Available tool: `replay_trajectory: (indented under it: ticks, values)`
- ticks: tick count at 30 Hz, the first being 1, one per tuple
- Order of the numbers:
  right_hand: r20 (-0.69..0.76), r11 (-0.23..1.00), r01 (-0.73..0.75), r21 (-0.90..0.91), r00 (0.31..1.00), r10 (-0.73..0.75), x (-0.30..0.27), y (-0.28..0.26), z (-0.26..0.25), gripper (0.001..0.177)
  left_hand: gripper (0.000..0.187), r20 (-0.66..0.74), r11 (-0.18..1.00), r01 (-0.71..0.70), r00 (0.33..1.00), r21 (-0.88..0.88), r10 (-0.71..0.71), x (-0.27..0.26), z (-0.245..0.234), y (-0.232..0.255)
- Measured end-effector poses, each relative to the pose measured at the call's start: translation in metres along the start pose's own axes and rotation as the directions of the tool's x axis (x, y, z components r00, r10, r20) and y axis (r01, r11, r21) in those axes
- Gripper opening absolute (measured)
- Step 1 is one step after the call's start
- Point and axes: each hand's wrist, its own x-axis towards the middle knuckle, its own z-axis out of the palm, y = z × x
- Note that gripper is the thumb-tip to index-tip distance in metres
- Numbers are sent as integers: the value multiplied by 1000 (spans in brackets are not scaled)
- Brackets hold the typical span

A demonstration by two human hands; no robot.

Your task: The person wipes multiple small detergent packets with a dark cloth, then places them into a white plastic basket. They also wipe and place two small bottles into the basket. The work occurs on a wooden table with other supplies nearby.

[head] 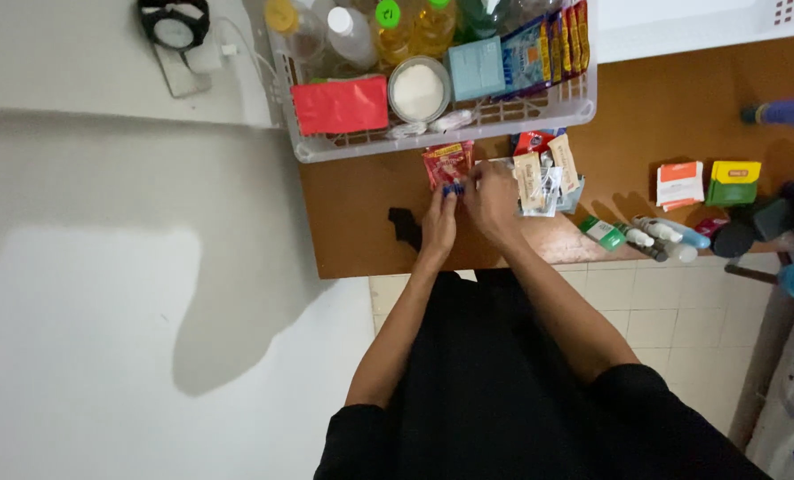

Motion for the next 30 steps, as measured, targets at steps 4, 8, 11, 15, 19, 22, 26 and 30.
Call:
replay_trajectory:
  ticks: [4, 8, 11, 15, 19, 22, 26, 30]
  values:
    - [70, 941, -102, 321, 994, 84, -7, -21, -9, 15, 58, -64, 963, -213, 977, -167, 205, -8, -23, -10]
    - [282, 720, -225, 657, 959, 43, -30, -49, -25, 10, 65, -193, 910, -136, 979, -391, 63, -26, -71, -9]
    - [360, 448, -268, 853, 923, -133, -45, -58, -15, 11, 59, -41, 689, -67, 998, -721, 54, -44, -112, -5]
    - [412, 407, -333, 851, 903, -122, -66, -68, 26, 8, 39, 132, 357, 64, 977, -932, 167, -69, -150, -10]
    - [363, 967, -183, 179, 926, 108, -87, -121, 4, 30, 36, -41, 426, -65, 997, -902, 66, -87, -172, -31]
    - [276, 905, 384, -184, 904, -327, -106, -117, 17, 66, 37, -54, 371, -67, 998, -926, 45, -98, -185, -40]
    - [170, 921, 390, -9, 908, -383, -115, -48, 94, 64, 38, -29, 327, -23, 999, -945, -13, -116, -197, -29]
    - [-28, 916, 169, 364, 985, -170, -111, -92, 45, 44, 42, 23, 295, 13, 999, -955, 30, -137, -202, -8]
